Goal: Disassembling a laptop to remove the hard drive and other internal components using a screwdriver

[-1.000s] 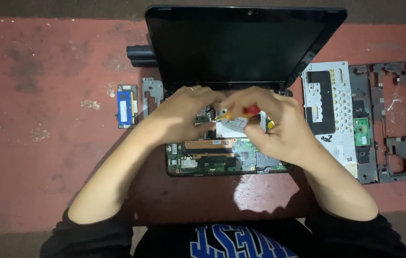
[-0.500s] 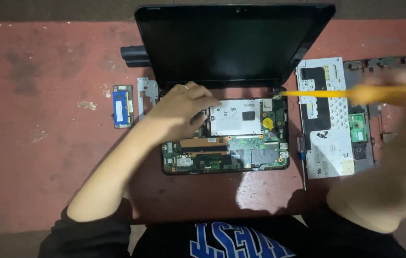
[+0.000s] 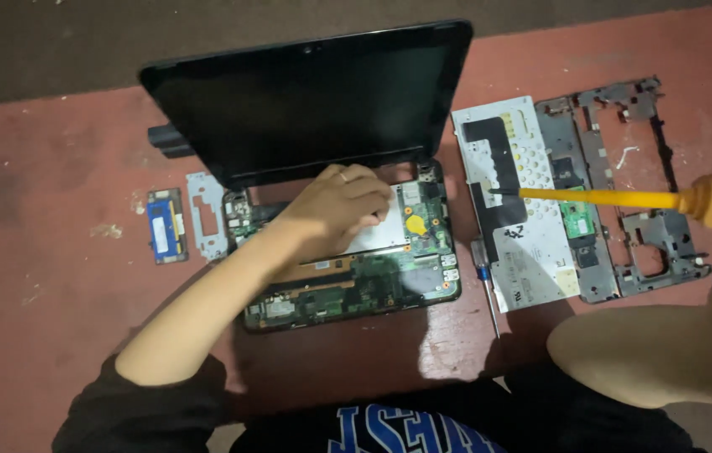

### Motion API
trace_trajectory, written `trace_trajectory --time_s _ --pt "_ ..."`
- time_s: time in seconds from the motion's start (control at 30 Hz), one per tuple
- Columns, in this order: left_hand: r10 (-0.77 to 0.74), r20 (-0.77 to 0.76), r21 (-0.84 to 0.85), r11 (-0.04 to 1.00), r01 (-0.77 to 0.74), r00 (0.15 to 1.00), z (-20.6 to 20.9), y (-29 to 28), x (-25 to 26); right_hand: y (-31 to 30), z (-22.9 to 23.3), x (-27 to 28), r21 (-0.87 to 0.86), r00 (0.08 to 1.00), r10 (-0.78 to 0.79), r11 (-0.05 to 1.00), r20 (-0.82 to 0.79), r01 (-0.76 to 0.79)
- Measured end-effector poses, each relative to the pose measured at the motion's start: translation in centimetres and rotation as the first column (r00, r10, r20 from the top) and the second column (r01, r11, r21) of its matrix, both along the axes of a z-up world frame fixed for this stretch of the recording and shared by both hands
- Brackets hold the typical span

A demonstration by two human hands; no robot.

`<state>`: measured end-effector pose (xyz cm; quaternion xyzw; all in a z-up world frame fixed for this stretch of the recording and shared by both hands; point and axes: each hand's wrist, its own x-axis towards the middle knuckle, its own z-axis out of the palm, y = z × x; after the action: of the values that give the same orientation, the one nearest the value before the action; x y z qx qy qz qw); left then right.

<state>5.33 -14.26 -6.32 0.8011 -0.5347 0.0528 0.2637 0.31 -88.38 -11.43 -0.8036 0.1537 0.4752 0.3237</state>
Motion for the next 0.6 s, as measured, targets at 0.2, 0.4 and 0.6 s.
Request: trace_trajectory --time_s 0.2,0.4,0.6 --pt "-0.144 -0.245 -0.251 0.965 0.081 0.959 -3.7 0.7 1.1 21.3 3.1 -0.6 -0.143 0.962 0.224 0.969 0.156 -0.202" --pt "-0.171 -0.326 -0.278 0.957 0.079 0.930 2.3 0.5 0.5 48.9 14.0 -0.2 -0.333 0.842 0.453 0.874 0.294 -0.354" --pt "-0.063 -0.305 -0.116 0.993 0.028 0.950 2.6 1.2 -0.2 53.3 15.1 -0.6 -0.258 0.836 0.437 0.894 0.332 -0.365"
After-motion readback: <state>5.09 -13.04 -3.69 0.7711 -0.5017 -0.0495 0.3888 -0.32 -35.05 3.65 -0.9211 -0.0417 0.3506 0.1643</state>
